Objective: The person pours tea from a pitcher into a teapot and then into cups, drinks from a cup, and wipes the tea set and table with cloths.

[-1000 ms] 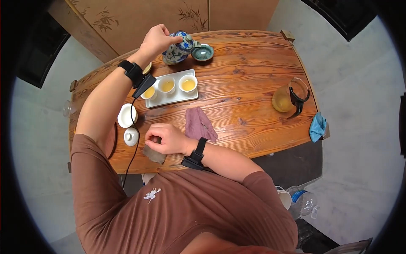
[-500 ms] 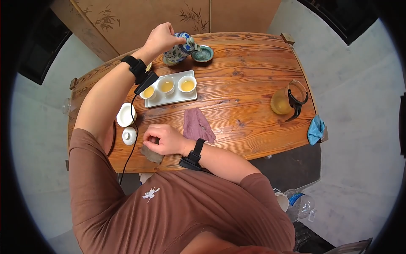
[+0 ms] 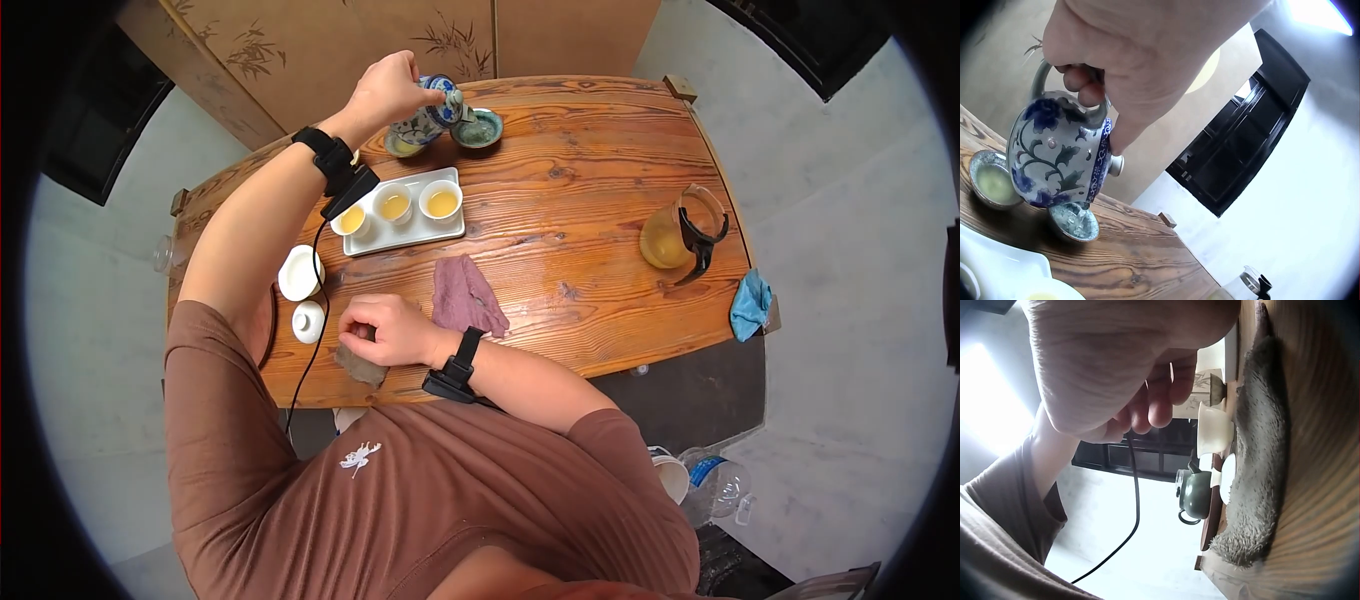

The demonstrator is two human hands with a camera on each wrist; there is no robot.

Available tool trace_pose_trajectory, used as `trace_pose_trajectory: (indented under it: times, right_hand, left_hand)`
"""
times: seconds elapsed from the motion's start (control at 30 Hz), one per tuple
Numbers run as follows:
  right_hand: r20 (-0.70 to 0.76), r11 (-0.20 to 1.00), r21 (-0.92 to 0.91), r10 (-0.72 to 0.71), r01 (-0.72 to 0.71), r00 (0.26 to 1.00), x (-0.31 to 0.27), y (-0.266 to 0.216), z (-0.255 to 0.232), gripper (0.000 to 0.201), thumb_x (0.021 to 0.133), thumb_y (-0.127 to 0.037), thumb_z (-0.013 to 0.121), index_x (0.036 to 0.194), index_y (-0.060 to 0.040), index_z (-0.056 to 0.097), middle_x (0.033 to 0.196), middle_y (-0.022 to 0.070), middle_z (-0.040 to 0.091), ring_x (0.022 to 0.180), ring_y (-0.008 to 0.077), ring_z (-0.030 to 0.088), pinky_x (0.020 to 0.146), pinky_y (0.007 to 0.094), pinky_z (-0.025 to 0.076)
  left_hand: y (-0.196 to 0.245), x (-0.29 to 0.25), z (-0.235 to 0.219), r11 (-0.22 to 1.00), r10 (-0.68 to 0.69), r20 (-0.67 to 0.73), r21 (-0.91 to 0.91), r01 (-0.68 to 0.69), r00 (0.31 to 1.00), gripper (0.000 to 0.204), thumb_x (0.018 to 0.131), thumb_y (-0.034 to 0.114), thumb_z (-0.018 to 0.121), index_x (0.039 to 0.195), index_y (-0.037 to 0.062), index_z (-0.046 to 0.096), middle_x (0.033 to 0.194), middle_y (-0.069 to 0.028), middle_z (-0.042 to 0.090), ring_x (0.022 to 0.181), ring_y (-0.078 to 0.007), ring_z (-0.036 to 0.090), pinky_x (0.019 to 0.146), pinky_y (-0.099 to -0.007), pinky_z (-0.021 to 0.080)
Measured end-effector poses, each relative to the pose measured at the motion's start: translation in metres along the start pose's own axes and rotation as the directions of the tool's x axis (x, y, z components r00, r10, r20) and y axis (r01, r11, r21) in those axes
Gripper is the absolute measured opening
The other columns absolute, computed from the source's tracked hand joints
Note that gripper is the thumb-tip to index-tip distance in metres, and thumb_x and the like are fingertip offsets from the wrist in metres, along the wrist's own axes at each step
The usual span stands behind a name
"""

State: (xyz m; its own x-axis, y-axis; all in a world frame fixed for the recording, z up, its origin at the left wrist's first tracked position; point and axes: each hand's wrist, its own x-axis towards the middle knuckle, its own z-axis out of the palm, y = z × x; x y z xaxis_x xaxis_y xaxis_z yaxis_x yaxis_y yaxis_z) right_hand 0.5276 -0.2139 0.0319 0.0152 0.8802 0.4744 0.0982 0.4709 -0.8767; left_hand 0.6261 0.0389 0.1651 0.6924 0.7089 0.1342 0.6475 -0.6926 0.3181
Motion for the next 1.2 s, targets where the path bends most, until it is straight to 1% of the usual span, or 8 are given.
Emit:
trace_pose_trajectory:
  times: [0.23,0.33,0.43,0.53,0.73,0.83,0.93,1.2]
  right_hand:
    - [-0.002,1.000,0.000,-0.011,0.011,1.000,0.000,0.000,0.000,0.009,0.087,-0.012,0.075,0.087,-0.0037,0.071,0.080,0.0069,0.068,0.068,0.0199,0.067,0.063,0.0325,0.054]
    - [-0.004,1.000,-0.003,-0.012,0.012,1.000,0.000,0.000,0.000,0.010,0.087,-0.013,0.075,0.087,-0.0036,0.071,0.080,0.0072,0.068,0.068,0.0205,0.067,0.063,0.0329,0.054]
    - [-0.002,1.000,-0.005,-0.015,0.015,1.000,-0.001,0.000,0.000,0.011,0.087,-0.013,0.075,0.086,-0.0034,0.070,0.080,0.0077,0.068,0.068,0.0212,0.067,0.063,0.0331,0.054]
    - [-0.008,1.000,0.007,-0.012,0.012,1.000,-0.002,0.000,0.000,0.011,0.087,-0.013,0.075,0.086,-0.0033,0.070,0.079,0.0080,0.067,0.068,0.0217,0.067,0.063,0.0331,0.054]
    - [-0.010,1.000,-0.002,-0.019,0.019,1.000,-0.002,0.001,0.000,0.011,0.088,-0.014,0.075,0.086,-0.0033,0.070,0.078,0.0078,0.067,0.068,0.0213,0.067,0.063,0.0328,0.054]
    - [-0.005,1.000,-0.010,-0.014,0.014,1.000,-0.003,0.003,0.001,0.010,0.088,-0.013,0.075,0.088,-0.0039,0.071,0.080,0.0063,0.068,0.069,0.0187,0.067,0.062,0.0316,0.054]
    - [0.000,1.000,-0.010,-0.011,0.011,1.000,-0.004,0.005,0.002,0.009,0.088,-0.012,0.075,0.089,-0.0043,0.071,0.081,0.0055,0.068,0.069,0.0175,0.067,0.062,0.0311,0.054]
    - [-0.017,1.000,0.001,-0.021,0.021,1.000,-0.004,0.002,0.001,0.011,0.087,-0.014,0.075,0.086,-0.0036,0.070,0.080,0.0071,0.068,0.067,0.0197,0.067,0.062,0.0320,0.055]
  left_hand:
    - [0.007,-0.002,-0.007,0.997,-0.066,0.069,-0.042,0.069,0.995,0.050,0.074,0.042,0.090,0.092,0.0035,0.063,0.086,-0.0168,0.073,0.083,-0.0284,0.073,0.075,-0.0407,0.059]
    - [0.007,-0.002,-0.005,0.998,-0.055,0.064,-0.027,0.057,0.996,0.050,0.075,0.042,0.089,0.092,0.0035,0.063,0.088,-0.0167,0.073,0.085,-0.0288,0.073,0.077,-0.0408,0.059]
    - [0.011,-0.003,-0.004,0.999,-0.028,0.036,0.036,0.027,0.999,0.050,0.075,0.042,0.089,0.092,0.0030,0.063,0.091,-0.0173,0.073,0.090,-0.0301,0.073,0.080,-0.0413,0.058]
    - [0.018,-0.006,-0.007,0.999,-0.048,0.061,0.017,0.047,0.997,0.050,0.075,0.042,0.088,0.093,0.0027,0.063,0.095,-0.0180,0.073,0.093,-0.0314,0.073,0.083,-0.0419,0.058]
    - [0.015,-0.004,-0.004,0.999,-0.047,0.059,0.026,0.045,0.997,0.050,0.075,0.042,0.088,0.095,0.0030,0.064,0.097,-0.0183,0.074,0.094,-0.0316,0.073,0.084,-0.0425,0.058]
    - [0.010,-0.002,0.002,0.999,0.016,-0.018,0.042,-0.015,1.000,0.051,0.075,0.041,0.090,0.087,0.0024,0.059,0.084,-0.0155,0.069,0.080,-0.0266,0.070,0.072,-0.0402,0.057]
    - [0.013,-0.003,-0.003,0.998,-0.030,0.040,0.055,0.028,0.999,0.050,0.075,0.042,0.088,0.096,0.0028,0.064,0.097,-0.0181,0.074,0.096,-0.0323,0.073,0.085,-0.0431,0.058]
    - [0.017,-0.006,-0.003,0.999,-0.026,0.040,0.043,0.024,0.999,0.050,0.075,0.041,0.088,0.096,0.0025,0.065,0.096,-0.0177,0.073,0.095,-0.0316,0.073,0.084,-0.0424,0.058]
